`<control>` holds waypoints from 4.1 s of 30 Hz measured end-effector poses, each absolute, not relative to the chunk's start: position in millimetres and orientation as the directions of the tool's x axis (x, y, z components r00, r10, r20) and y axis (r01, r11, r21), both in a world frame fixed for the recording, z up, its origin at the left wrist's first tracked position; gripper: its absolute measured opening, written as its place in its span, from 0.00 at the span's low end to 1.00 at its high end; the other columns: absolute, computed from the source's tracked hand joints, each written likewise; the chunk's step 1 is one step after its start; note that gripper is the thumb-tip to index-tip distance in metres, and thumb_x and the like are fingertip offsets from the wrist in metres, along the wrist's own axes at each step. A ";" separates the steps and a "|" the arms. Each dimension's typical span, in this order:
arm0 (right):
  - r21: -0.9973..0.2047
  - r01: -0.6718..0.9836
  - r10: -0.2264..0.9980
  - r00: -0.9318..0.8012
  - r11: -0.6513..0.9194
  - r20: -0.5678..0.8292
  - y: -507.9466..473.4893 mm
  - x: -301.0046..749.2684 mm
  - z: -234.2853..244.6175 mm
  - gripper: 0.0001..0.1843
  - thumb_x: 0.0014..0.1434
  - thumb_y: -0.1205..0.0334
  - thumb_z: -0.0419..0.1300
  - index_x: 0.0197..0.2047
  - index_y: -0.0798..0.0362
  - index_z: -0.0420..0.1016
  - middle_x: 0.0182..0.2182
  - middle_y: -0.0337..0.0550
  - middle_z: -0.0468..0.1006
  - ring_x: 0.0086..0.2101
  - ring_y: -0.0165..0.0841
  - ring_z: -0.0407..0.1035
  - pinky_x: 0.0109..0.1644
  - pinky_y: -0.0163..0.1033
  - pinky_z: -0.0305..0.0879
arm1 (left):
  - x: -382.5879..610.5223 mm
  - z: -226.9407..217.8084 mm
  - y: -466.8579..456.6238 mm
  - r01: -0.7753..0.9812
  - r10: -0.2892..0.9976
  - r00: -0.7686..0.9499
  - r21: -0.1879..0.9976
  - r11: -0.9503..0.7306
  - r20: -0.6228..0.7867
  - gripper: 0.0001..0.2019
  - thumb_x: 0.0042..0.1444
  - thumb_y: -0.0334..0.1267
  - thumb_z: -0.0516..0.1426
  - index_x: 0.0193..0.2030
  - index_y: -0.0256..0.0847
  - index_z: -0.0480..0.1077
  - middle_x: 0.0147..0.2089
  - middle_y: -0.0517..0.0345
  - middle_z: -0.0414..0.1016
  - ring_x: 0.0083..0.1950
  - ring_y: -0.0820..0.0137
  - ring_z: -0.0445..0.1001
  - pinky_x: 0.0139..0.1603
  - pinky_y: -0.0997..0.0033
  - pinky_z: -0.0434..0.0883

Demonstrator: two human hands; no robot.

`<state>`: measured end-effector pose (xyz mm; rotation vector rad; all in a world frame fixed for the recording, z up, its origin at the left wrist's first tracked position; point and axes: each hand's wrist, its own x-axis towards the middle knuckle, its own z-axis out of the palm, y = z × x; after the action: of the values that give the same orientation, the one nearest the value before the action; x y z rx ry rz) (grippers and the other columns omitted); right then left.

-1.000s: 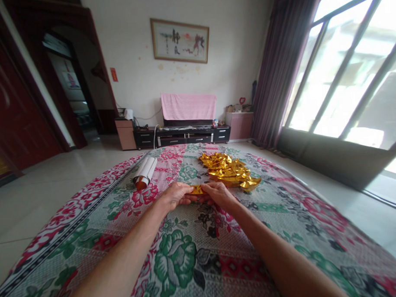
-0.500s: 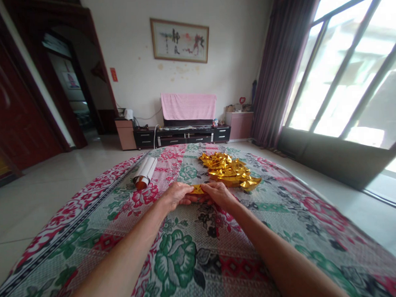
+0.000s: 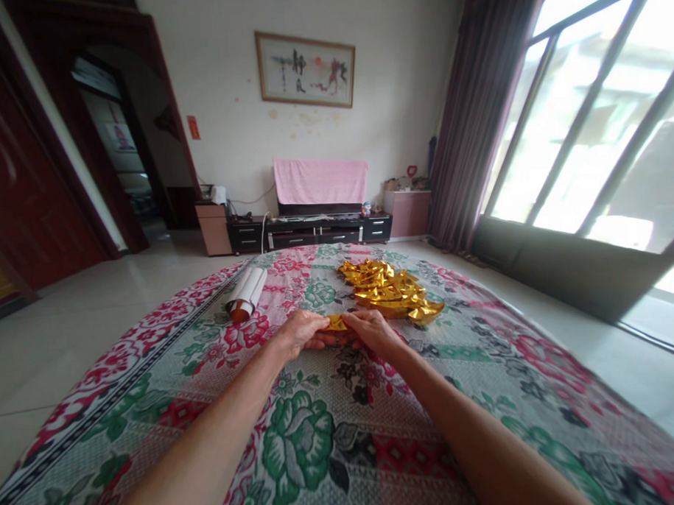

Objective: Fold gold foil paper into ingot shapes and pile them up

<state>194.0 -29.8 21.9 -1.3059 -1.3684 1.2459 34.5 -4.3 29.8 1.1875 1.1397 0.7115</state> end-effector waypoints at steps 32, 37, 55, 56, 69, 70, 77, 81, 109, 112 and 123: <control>-0.959 0.276 0.996 -0.050 -0.063 -0.080 -34.7 201.2 37.6 0.28 0.57 0.41 0.44 0.43 0.57 0.69 0.20 0.44 0.76 0.20 0.33 0.70 0.21 0.32 0.61 | 25.9 41.2 -6.3 0.243 0.891 0.293 0.928 0.282 -0.347 0.16 0.57 0.46 0.50 0.39 0.33 0.68 0.23 0.55 0.75 0.18 0.76 0.71 0.16 0.83 0.61; -0.565 0.734 0.805 0.042 0.377 0.592 -36.7 205.4 33.0 0.15 0.56 0.55 0.50 0.34 0.54 0.73 0.25 0.42 0.73 0.27 0.30 0.67 0.34 0.33 0.62 | 21.9 36.6 -1.7 0.274 0.917 0.256 0.932 0.236 -0.308 0.18 0.56 0.48 0.49 0.38 0.33 0.68 0.19 0.59 0.73 0.13 0.79 0.63 0.12 0.82 0.54; -0.182 0.803 0.612 -0.265 0.568 0.745 -32.6 219.6 15.3 0.10 0.48 0.73 0.53 0.33 0.52 0.71 0.38 0.45 0.71 0.40 0.34 0.64 0.47 0.40 0.59 | 12.3 24.6 3.2 0.494 0.738 0.239 0.575 -0.652 0.632 0.12 0.50 0.42 0.54 0.39 0.41 0.73 0.44 0.54 0.72 0.38 0.72 0.73 0.35 0.76 0.70; -0.168 0.807 0.605 -0.268 0.566 0.750 -32.7 220.0 15.7 0.10 0.48 0.73 0.53 0.33 0.52 0.71 0.38 0.45 0.71 0.40 0.34 0.63 0.47 0.40 0.59 | 12.7 22.6 3.4 0.487 0.686 0.290 0.515 -0.706 0.667 0.11 0.49 0.38 0.56 0.39 0.41 0.73 0.45 0.54 0.72 0.40 0.71 0.72 0.36 0.76 0.70; -0.437 0.696 0.609 0.001 0.570 0.793 -32.7 224.3 25.2 0.18 0.50 0.71 0.47 0.42 0.53 0.69 0.41 0.45 0.70 0.42 0.34 0.65 0.46 0.39 0.61 | 30.7 11.7 2.2 0.477 0.615 0.387 0.422 -0.771 0.687 0.05 0.50 0.30 0.55 0.31 0.39 0.73 0.36 0.55 0.72 0.38 0.73 0.71 0.40 0.74 0.69; -0.475 0.690 0.605 0.068 0.546 0.794 -30.2 227.7 27.4 0.17 0.50 0.71 0.46 0.41 0.53 0.70 0.40 0.45 0.71 0.40 0.34 0.66 0.45 0.38 0.62 | 33.6 11.3 1.2 0.477 0.618 0.389 0.425 -0.770 0.683 0.05 0.50 0.30 0.55 0.31 0.39 0.73 0.36 0.55 0.72 0.38 0.73 0.71 0.40 0.74 0.69; -0.692 0.680 0.641 0.422 0.245 0.641 -13.9 268.4 54.5 0.17 0.48 0.65 0.47 0.35 0.54 0.76 0.33 0.44 0.76 0.35 0.34 0.68 0.42 0.38 0.62 | 61.5 9.4 0.7 0.472 0.575 0.487 0.356 -0.807 0.657 0.07 0.51 0.30 0.54 0.32 0.39 0.74 0.36 0.55 0.71 0.38 0.72 0.70 0.41 0.73 0.68; -0.752 0.654 0.727 0.475 0.085 0.495 -16.6 289.7 62.5 0.19 0.45 0.63 0.48 0.35 0.53 0.78 0.28 0.40 0.77 0.31 0.34 0.69 0.38 0.36 0.62 | 83.6 12.5 4.1 0.470 0.554 0.536 0.321 -0.823 0.637 0.08 0.52 0.30 0.53 0.32 0.39 0.74 0.35 0.54 0.71 0.38 0.72 0.70 0.42 0.73 0.68; -0.789 0.612 0.692 0.548 0.053 0.470 -11.4 304.3 49.5 0.19 0.46 0.62 0.48 0.34 0.52 0.79 0.27 0.40 0.78 0.31 0.34 0.70 0.38 0.36 0.65 | 121.7 6.0 18.7 0.442 0.600 0.497 0.412 -0.797 0.627 0.07 0.51 0.30 0.54 0.33 0.40 0.74 0.35 0.55 0.73 0.39 0.71 0.70 0.44 0.71 0.68; -0.778 0.627 0.696 0.544 0.035 0.469 -12.0 303.3 50.0 0.19 0.46 0.62 0.49 0.34 0.52 0.79 0.28 0.40 0.79 0.32 0.35 0.71 0.40 0.37 0.64 | 123.1 4.4 18.0 0.437 0.606 0.504 0.423 -0.794 0.616 0.07 0.51 0.31 0.54 0.33 0.40 0.74 0.35 0.55 0.73 0.39 0.71 0.71 0.44 0.72 0.68; -0.779 0.627 0.714 0.546 0.000 0.439 -12.1 302.8 49.3 0.18 0.47 0.64 0.49 0.35 0.52 0.79 0.32 0.42 0.79 0.37 0.37 0.71 0.44 0.39 0.63 | 122.6 3.2 17.0 0.452 0.631 0.483 0.444 -0.774 0.607 0.07 0.49 0.33 0.56 0.36 0.40 0.73 0.38 0.54 0.73 0.41 0.69 0.71 0.45 0.70 0.68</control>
<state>302.8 -12.1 49.3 -1.6899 -1.1366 0.0983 122.6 17.0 3.2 2.5055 0.9301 1.1663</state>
